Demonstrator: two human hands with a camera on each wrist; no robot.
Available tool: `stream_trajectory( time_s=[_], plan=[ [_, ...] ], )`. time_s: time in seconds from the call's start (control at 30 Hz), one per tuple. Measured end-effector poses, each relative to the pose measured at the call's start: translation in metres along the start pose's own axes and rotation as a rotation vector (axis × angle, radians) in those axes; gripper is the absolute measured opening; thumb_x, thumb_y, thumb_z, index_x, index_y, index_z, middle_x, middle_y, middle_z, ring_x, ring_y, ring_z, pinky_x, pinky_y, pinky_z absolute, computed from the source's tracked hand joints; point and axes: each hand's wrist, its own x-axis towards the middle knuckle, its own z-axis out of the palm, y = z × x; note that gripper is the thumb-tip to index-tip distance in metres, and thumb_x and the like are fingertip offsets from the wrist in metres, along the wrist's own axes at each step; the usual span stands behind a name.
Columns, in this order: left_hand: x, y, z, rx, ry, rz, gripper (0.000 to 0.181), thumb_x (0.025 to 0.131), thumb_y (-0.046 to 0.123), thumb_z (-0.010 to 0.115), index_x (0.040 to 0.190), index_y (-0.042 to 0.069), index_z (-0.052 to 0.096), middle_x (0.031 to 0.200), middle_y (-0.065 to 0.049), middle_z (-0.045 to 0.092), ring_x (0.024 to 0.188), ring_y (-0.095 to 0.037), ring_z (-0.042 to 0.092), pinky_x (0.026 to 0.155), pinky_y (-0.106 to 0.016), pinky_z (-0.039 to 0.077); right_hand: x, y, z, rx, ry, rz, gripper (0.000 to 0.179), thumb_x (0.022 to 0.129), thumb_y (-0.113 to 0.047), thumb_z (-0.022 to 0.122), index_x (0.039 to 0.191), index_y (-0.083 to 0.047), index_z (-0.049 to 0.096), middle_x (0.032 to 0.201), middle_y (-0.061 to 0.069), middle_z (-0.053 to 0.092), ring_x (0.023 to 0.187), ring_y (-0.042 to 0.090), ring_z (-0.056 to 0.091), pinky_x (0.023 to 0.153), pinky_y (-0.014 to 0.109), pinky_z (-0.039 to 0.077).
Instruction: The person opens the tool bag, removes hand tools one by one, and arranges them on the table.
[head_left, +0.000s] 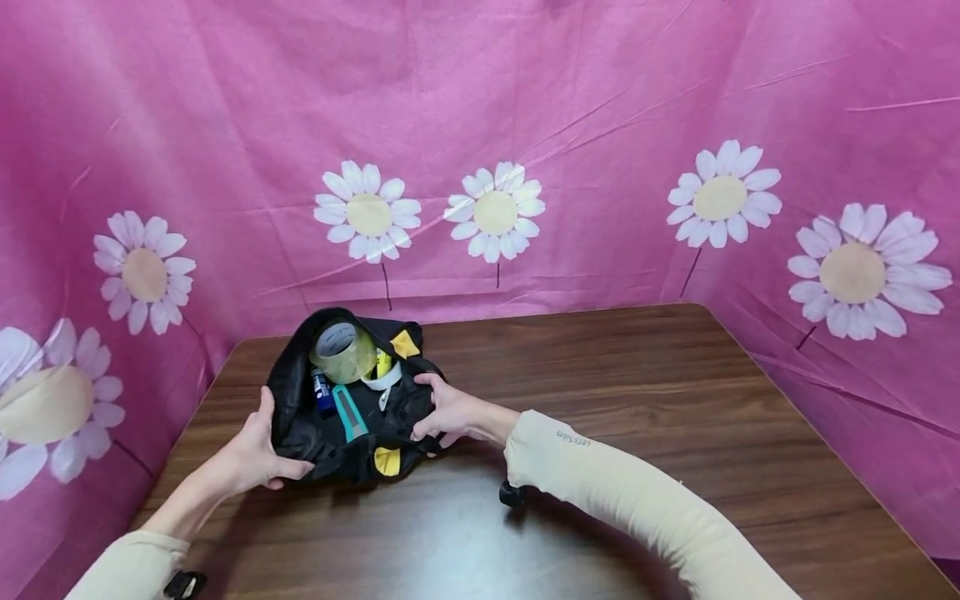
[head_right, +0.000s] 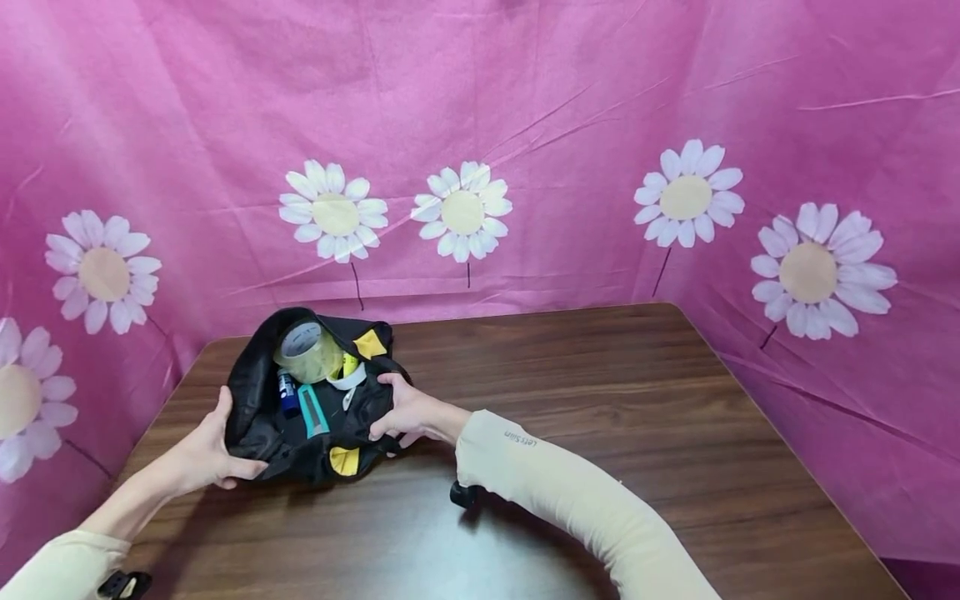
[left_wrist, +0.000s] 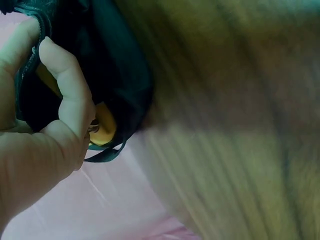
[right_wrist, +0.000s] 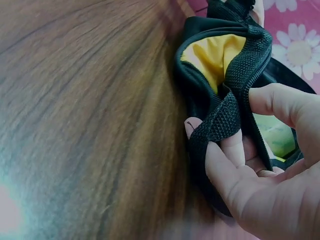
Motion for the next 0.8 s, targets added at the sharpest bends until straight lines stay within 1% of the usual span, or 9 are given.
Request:
stream_trajectory(
  time_s=[0.17, 0.3, 0.4, 0.47, 0.53, 0.57, 0.6, 0.7, 0.8],
  plan=[
    [-0.002, 0.000, 0.000, -0.028, -0.017, -0.014, 0.147, 0.073, 0.000, 0.088, 0.146, 0.005, -0.039, 0.140, -0.055, -0.002, 0.059, -0.031, 0.063, 0.050, -0.047, 0.057, -0.001, -0.001, 0.002, -0.058, -0.013, -0.013, 0.099, 0.073, 0.014, 0.071, 0.153, -0.017, 0.022, 0.105, 0.013, 0.058, 0.069, 0.021, 0.066, 0.057, 0.039, 0.056],
    [-0.004, 0.007, -0.009, -0.028, -0.042, 0.001, 0.143, 0.076, 0.003, 0.087, 0.147, 0.001, -0.037, 0.144, -0.054, -0.008, 0.066, -0.032, 0.065, 0.054, -0.046, 0.057, -0.005, -0.012, 0.001, -0.145, 0.029, -0.024, 0.092, 0.074, 0.007, 0.077, 0.149, -0.014, 0.029, 0.104, 0.014, 0.062, 0.072, 0.018, 0.064, 0.054, 0.032, 0.051],
    [-0.004, 0.013, -0.015, -0.030, -0.056, 0.011, 0.140, 0.079, 0.006, 0.087, 0.147, -0.001, -0.035, 0.151, -0.049, -0.012, 0.071, -0.025, 0.064, 0.057, -0.043, 0.057, -0.008, -0.020, 0.003, -0.228, 0.086, -0.058, 0.086, 0.071, 0.004, 0.082, 0.142, -0.013, 0.036, 0.117, 0.018, 0.053, 0.073, 0.020, 0.061, 0.053, 0.030, 0.051],
    [-0.004, 0.017, -0.016, -0.027, -0.055, -0.012, 0.138, 0.082, 0.013, 0.086, 0.148, 0.000, -0.035, 0.155, -0.043, -0.013, 0.068, -0.022, 0.062, 0.058, -0.040, 0.057, -0.009, -0.022, 0.005, -0.271, 0.117, -0.073, 0.085, 0.070, 0.003, 0.085, 0.139, -0.013, 0.039, 0.125, 0.021, 0.044, 0.070, 0.023, 0.059, 0.053, 0.031, 0.053],
    [-0.005, 0.022, -0.016, -0.016, -0.047, -0.049, 0.137, 0.085, 0.023, 0.085, 0.148, 0.001, -0.035, 0.157, -0.040, -0.015, 0.069, -0.021, 0.060, 0.060, -0.039, 0.057, -0.010, -0.023, 0.006, -0.315, 0.143, -0.076, 0.085, 0.068, 0.002, 0.088, 0.138, -0.014, 0.042, 0.124, 0.018, 0.036, 0.066, 0.023, 0.056, 0.054, 0.031, 0.055],
    [-0.005, 0.024, -0.015, -0.005, -0.041, -0.067, 0.137, 0.085, 0.027, 0.084, 0.149, 0.002, -0.035, 0.157, -0.039, -0.015, 0.069, -0.023, 0.060, 0.060, -0.039, 0.057, -0.010, -0.023, 0.006, -0.318, 0.144, -0.073, 0.085, 0.069, 0.002, 0.088, 0.138, -0.014, 0.042, 0.123, 0.018, 0.036, 0.065, 0.024, 0.056, 0.055, 0.032, 0.055],
    [-0.006, 0.027, -0.015, 0.008, -0.033, -0.083, 0.137, 0.085, 0.031, 0.084, 0.149, 0.003, -0.035, 0.157, -0.040, -0.015, 0.067, -0.026, 0.060, 0.060, -0.040, 0.057, -0.010, -0.023, 0.005, -0.322, 0.144, -0.071, 0.085, 0.069, 0.002, 0.088, 0.139, -0.014, 0.042, 0.122, 0.017, 0.036, 0.064, 0.023, 0.056, 0.056, 0.032, 0.056],
    [-0.008, 0.032, -0.012, 0.077, -0.012, -0.097, 0.142, 0.083, 0.037, 0.085, 0.147, 0.002, -0.037, 0.151, -0.048, -0.013, 0.089, -0.037, 0.060, 0.061, -0.044, 0.058, -0.010, -0.023, 0.004, -0.305, 0.116, -0.064, 0.085, 0.072, 0.001, 0.087, 0.141, -0.014, 0.040, 0.118, 0.019, 0.042, 0.065, 0.023, 0.057, 0.059, 0.035, 0.057],
    [-0.011, 0.033, -0.006, 0.125, -0.011, -0.076, 0.150, 0.076, 0.035, 0.091, 0.147, 0.001, -0.037, 0.143, -0.052, -0.006, 0.089, -0.040, 0.059, 0.058, -0.044, 0.058, -0.011, -0.029, 0.003, -0.316, 0.100, -0.044, 0.084, 0.074, -0.002, 0.087, 0.142, -0.013, 0.039, 0.126, 0.020, 0.041, 0.076, 0.024, 0.059, 0.066, 0.039, 0.059]
  ],
)
